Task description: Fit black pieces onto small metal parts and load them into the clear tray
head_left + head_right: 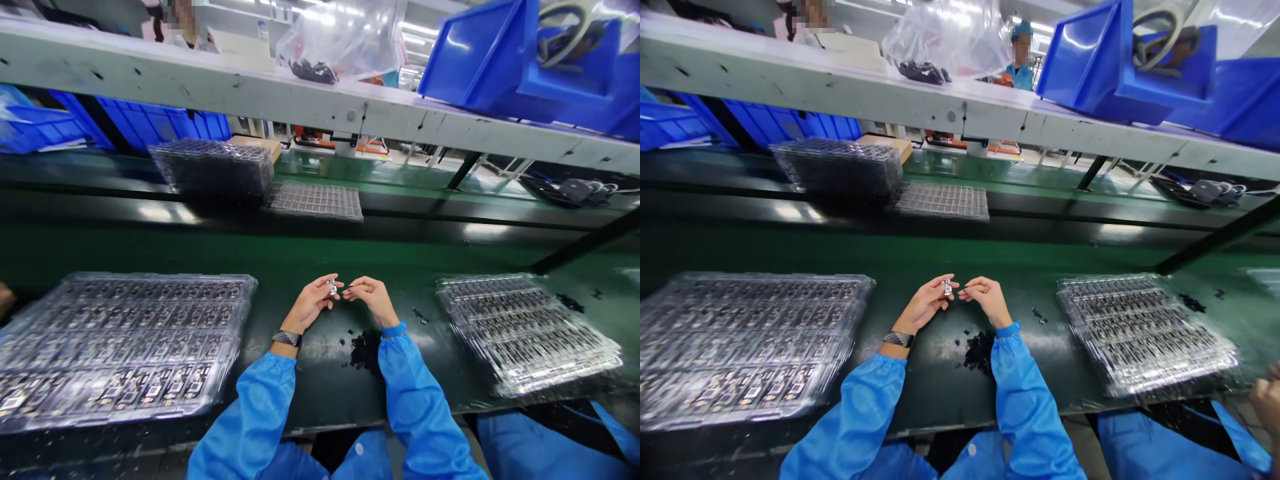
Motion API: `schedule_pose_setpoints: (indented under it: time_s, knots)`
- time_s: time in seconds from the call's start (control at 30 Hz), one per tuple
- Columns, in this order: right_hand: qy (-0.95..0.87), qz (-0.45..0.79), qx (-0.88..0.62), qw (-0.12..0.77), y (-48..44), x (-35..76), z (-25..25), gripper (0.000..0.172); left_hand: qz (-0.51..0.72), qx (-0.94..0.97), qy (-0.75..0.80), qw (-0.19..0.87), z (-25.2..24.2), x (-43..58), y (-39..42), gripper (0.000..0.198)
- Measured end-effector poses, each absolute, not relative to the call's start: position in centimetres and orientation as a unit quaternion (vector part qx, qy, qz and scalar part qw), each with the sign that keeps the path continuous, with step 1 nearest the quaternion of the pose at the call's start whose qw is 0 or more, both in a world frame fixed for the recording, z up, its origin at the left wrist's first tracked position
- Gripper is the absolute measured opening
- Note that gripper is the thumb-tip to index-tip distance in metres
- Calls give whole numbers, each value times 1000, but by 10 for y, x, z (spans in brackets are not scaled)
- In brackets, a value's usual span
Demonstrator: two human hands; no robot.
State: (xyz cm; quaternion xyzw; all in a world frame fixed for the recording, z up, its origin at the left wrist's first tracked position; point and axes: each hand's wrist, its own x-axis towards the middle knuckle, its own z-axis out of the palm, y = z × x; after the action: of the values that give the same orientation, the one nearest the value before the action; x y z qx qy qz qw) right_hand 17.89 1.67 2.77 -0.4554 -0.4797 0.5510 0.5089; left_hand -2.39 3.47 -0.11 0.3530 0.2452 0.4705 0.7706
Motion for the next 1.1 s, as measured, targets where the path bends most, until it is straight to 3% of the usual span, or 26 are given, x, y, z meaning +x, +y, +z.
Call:
schedule_pose_setpoints:
  time_s: [0.2,0.33,0.7,0.93,1.1]
  knots:
    - [-465,560,-478,492,16,182,-4,28,443,474,338,682,-5,-16,34,51]
    - [-453,556,-500,485,18,185,-10,28,428,559,400,586,-4,-9,27,42]
    - [-454,570,-502,465,17,181,-11,30,411,705,416,400,-8,-3,22,29]
    - [-459,608,-470,447,13,190,-7,35,409,720,422,368,-9,-5,23,30]
    - [-474,609,-460,440,11,197,-4,36,401,698,417,421,-8,-4,23,31]
